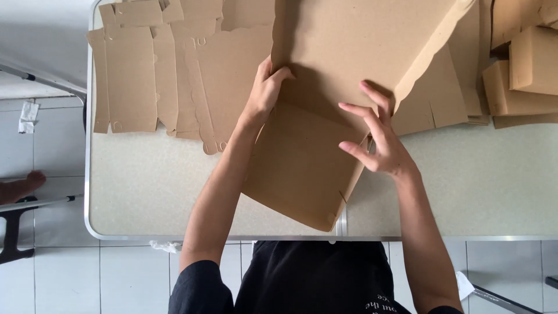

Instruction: Folding a flat cardboard sheet into a box by bending edges and interlocking tabs

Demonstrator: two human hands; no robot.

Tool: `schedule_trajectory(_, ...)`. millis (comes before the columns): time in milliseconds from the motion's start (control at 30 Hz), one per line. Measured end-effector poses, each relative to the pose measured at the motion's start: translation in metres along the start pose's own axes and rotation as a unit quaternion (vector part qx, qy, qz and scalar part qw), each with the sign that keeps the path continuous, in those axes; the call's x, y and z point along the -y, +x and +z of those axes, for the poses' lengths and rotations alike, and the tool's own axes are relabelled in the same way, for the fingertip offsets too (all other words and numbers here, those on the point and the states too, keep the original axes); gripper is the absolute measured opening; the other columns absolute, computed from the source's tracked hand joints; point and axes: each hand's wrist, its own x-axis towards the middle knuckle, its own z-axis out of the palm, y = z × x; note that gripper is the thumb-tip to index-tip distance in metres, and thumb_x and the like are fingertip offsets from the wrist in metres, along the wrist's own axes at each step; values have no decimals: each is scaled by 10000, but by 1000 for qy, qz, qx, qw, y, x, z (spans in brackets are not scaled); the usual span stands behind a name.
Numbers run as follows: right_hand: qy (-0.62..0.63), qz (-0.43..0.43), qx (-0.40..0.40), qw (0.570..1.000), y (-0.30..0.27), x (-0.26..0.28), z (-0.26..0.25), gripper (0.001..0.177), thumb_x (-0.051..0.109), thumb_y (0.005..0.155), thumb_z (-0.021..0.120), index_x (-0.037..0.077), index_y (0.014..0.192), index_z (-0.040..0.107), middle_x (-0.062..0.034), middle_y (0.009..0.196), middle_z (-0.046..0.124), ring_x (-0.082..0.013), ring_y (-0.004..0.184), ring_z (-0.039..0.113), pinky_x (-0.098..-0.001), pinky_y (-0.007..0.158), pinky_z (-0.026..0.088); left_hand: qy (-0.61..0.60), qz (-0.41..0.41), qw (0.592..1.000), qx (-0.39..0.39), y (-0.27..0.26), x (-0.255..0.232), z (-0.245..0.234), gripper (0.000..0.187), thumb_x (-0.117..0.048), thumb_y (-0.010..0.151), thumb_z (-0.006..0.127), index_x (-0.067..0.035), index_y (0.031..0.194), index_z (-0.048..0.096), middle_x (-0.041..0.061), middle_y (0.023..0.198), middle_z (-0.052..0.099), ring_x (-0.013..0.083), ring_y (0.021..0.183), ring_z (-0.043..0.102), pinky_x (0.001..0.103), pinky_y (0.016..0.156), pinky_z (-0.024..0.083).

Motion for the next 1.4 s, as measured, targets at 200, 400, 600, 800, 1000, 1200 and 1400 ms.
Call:
schedule_trajectory(200, -138, -52, -33, 988, -10, 5, -2, 433, -235, 1016, 517, 47, 1325, 629, -122, 1578, 297, -399, 1482, 392, -408, 991, 616, 15, 145, 989, 26, 15, 29, -22, 272, 43, 673, 494, -165, 720, 325, -68, 728, 332, 91, 731, 288, 275, 678, 239)
schedule_trajectory(400, -234, -100, -177, 951, -44, -57, 24, 513, -236, 890, 601, 98, 1275, 658, -108, 1431, 318, -406, 1363, 426, -518, 1019, 554, 126, 124, 979, 98, -50, -51, -1, 169, -226, 864, 783, -135, 974, 691, 19, 865, 650, 132, 907, 597, 332, 840, 493)
schedule_trajectory(600, -262, -120, -259, 922, -38, -69, 40, 413, 61, 892, 878, 40, 1149, 555, -132, 1322, 355, -393, 1314, 413, -545, 1035, 458, 63, 24, 996, -59, -47, 31, -7, 375, -497, 913, 724, -133, 822, 704, -14, 728, 627, 106, 735, 575, 253, 714, 461)
schedule_trajectory(800, -185, -78, -399, 895, -25, -36, 43, 651, 187, 933, 922, 98, 1133, 309, -84, 1104, 314, -269, 1104, 364, -476, 995, 350, 33, 111, 989, -88, -55, 20, 3, 345, -418, 933, 742, -157, 753, 606, -51, 651, 496, 54, 676, 488, 226, 637, 392)
schedule_trajectory(1000, 96, 74, -424, 897, -19, -7, 42, 792, -4, 963, 890, 170, 1378, 238, -65, 1415, 256, -243, 1309, 412, -490, 1064, 567, 15, 145, 978, -150, -54, 33, -3, 321, -435, 1016, 628, -169, 840, 582, -47, 750, 538, 68, 788, 496, 269, 752, 445)
schedule_trajectory(1200, 214, 400, -351, 819, -49, -23, 55, 1066, 685, 1001, 659, -89, 1568, 194, -383, 1611, 122, -519, 1517, 115, -631, 1248, 123, 88, 56, 988, -115, -60, 56, -11, 676, -233, 830, 743, 107, 1348, 472, 327, 1303, 538, 467, 1298, 533, 569, 1135, 392)
schedule_trajectory(1400, 187, 400, -430, 787, -34, -38, 76, 1064, 661, 1054, 663, -66, 1580, 91, -329, 1652, 167, -447, 1561, 161, -577, 1291, 152, 171, 81, 979, -80, -61, 21, -8, 493, -486, 972, 622, -159, 612, 541, -6, 532, 432, 122, 579, 444, 285, 590, 389)
